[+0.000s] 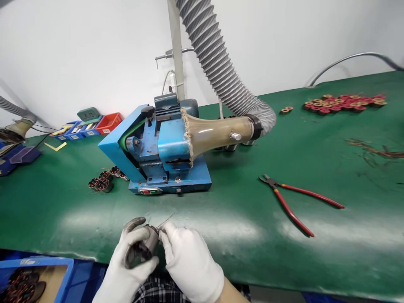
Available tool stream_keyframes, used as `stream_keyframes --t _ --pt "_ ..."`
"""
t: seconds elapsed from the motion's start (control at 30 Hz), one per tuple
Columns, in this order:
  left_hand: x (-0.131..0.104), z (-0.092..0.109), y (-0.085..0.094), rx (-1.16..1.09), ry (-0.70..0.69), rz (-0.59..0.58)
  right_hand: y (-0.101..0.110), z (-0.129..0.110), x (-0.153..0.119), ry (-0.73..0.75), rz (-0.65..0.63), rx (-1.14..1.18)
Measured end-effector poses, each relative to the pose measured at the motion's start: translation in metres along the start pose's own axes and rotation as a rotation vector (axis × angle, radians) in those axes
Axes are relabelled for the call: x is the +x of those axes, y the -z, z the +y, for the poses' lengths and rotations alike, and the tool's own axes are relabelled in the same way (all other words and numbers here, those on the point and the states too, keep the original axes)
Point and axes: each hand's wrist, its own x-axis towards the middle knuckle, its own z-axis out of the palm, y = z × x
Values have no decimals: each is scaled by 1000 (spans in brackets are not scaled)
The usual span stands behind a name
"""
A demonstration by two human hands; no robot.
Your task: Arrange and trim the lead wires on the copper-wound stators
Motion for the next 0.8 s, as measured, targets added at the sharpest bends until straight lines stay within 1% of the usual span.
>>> stream_keyframes --t 0.03,0.07,0.1,0.13,0.17,0.2,0.23,0.27,0.3,0.33,0.43,0.47,0.5,0.57,0.63,0.67,0.73,0.77,0.8 --pt "-1 -1 -3 -47 54 38 -4 2 1 -12 11 -53" --pt "-3 -3 -6 -64 94 83 -8 4 3 -15 8 -19" --pt "-4 -5 -9 -39 112 120 -11 6 5 -16 -23 99" --pt "-6 -8 -11 23 102 148 -14 8 8 -41 -91 262" --pt "-7 -12 -13 102 72 152 -16 11 12 -87 -195 421" --pt "-9 -16 -15 173 21 121 -17 14 16 -148 -317 539" --pt "-10 -21 -17 223 -36 79 -18 17 21 -208 -438 598" --pt "-10 -25 -18 245 -82 39 -18 19 25 -256 -540 599" --pt "-10 -30 -19 239 -93 3 -17 21 30 -278 -601 563" --pt "-9 -35 -20 216 -65 -27 -15 22 34 -265 -615 504" --pt "-5 -43 -21 163 109 -82 -4 19 43 -119 -536 307" --pt "-4 -45 -20 162 139 -93 1 18 46 -49 -512 219" --pt "-2 -45 -19 167 143 -98 6 18 48 38 -508 96" --pt "1 -46 -17 188 108 -117 17 22 53 214 -542 -205" --pt "4 -47 -16 205 80 -142 30 32 57 317 -583 -457" --pt "5 -48 -16 210 77 -149 37 39 58 315 -587 -533" --pt "4 -51 -15 213 64 -135 49 50 54 213 -526 -557" --pt "2 -51 -14 209 61 -104 54 53 49 175 -457 -529" --pt "-1 -49 -13 204 67 -55 57 52 43 164 -362 -465"
